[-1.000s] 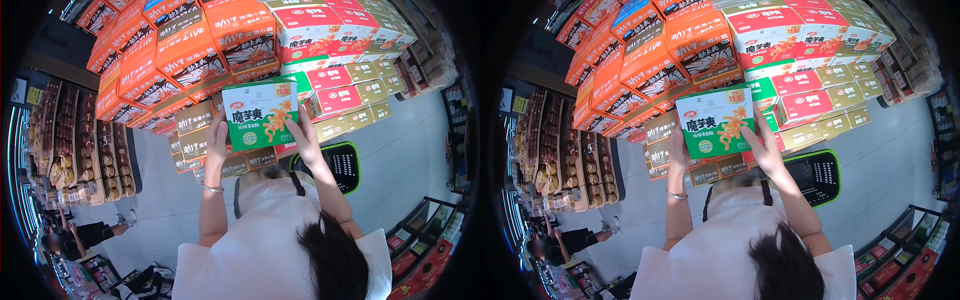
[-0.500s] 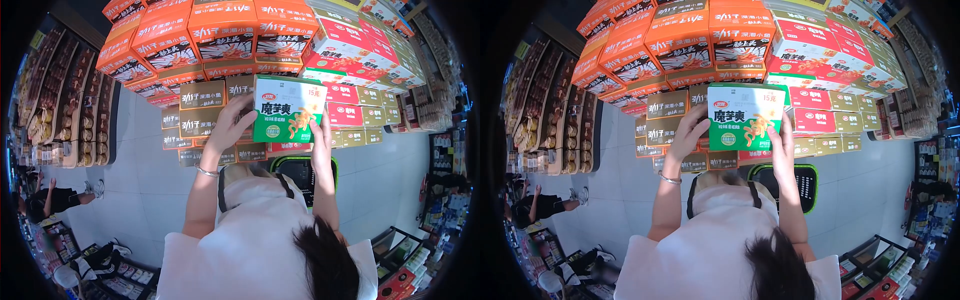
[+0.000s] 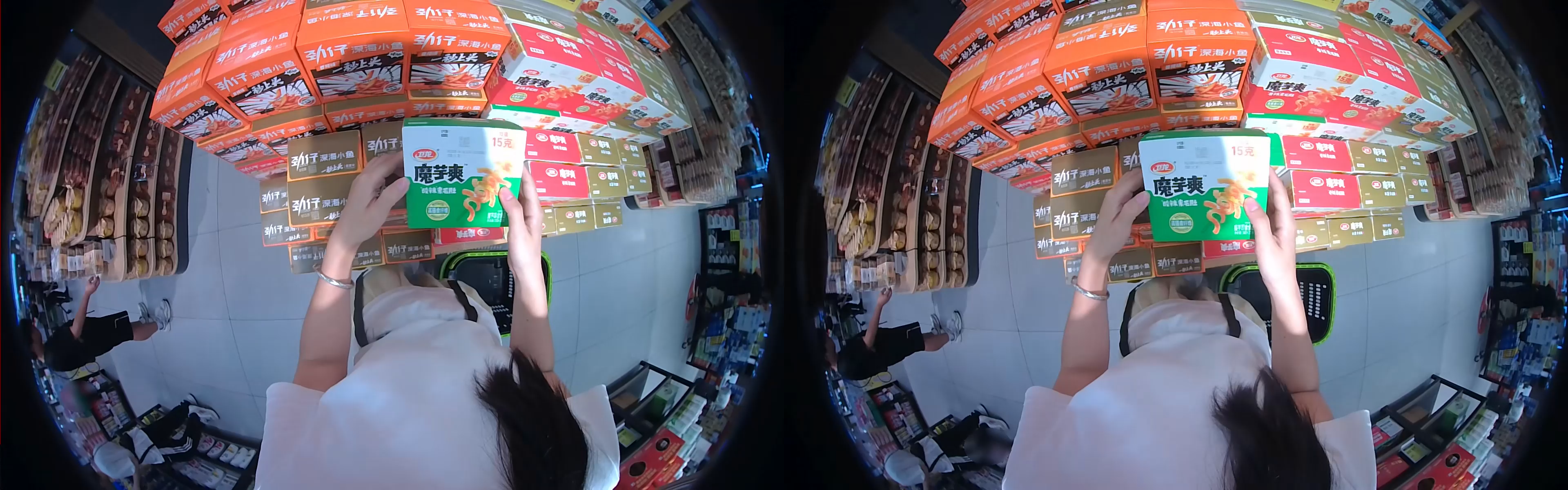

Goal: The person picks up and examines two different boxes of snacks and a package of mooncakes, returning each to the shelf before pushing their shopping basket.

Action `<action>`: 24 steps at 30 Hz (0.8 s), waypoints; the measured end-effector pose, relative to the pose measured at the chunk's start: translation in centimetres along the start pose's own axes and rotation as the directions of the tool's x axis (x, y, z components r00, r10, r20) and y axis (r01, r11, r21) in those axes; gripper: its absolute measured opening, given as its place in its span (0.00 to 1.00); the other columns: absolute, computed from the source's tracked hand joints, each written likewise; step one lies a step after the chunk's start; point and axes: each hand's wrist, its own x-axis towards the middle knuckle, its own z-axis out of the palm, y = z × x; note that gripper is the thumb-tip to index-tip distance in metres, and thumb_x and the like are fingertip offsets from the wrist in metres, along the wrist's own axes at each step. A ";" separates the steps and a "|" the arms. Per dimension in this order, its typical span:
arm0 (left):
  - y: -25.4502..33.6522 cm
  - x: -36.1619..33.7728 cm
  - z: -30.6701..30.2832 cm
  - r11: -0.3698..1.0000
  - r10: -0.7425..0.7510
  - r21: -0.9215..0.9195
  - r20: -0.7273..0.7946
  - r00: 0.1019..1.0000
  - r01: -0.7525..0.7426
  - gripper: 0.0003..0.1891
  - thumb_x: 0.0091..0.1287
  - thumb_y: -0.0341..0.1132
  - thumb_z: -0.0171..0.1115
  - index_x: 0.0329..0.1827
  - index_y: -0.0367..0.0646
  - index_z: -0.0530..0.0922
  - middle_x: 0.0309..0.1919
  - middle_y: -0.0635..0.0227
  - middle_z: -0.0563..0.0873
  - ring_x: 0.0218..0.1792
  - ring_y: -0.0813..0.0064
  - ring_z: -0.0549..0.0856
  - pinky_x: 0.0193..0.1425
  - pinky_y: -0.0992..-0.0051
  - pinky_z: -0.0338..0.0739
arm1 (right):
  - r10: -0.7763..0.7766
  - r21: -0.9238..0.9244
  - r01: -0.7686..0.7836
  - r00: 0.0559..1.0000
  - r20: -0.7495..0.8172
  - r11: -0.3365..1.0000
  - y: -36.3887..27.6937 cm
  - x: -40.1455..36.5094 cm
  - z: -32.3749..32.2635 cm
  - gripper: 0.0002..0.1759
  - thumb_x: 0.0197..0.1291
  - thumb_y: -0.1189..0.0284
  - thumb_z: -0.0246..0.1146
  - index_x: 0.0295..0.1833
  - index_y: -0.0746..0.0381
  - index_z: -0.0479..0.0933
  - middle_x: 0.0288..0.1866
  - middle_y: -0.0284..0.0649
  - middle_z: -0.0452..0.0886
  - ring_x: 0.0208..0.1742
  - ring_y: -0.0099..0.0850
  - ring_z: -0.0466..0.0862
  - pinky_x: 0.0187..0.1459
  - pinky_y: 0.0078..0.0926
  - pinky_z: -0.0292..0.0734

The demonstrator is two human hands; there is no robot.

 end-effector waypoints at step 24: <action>-0.6 -0.1 0.1 0.996 -0.033 -0.077 -0.010 0.999 0.033 0.21 0.67 0.37 0.62 0.58 0.32 0.76 0.44 0.61 0.80 0.46 0.72 0.78 0.54 0.74 0.72 | -0.065 0.003 0.065 0.996 0.056 0.998 0.0 -0.6 -0.3 0.32 0.70 0.75 0.58 0.76 0.64 0.57 0.68 0.45 0.71 0.66 0.30 0.73 0.66 0.30 0.66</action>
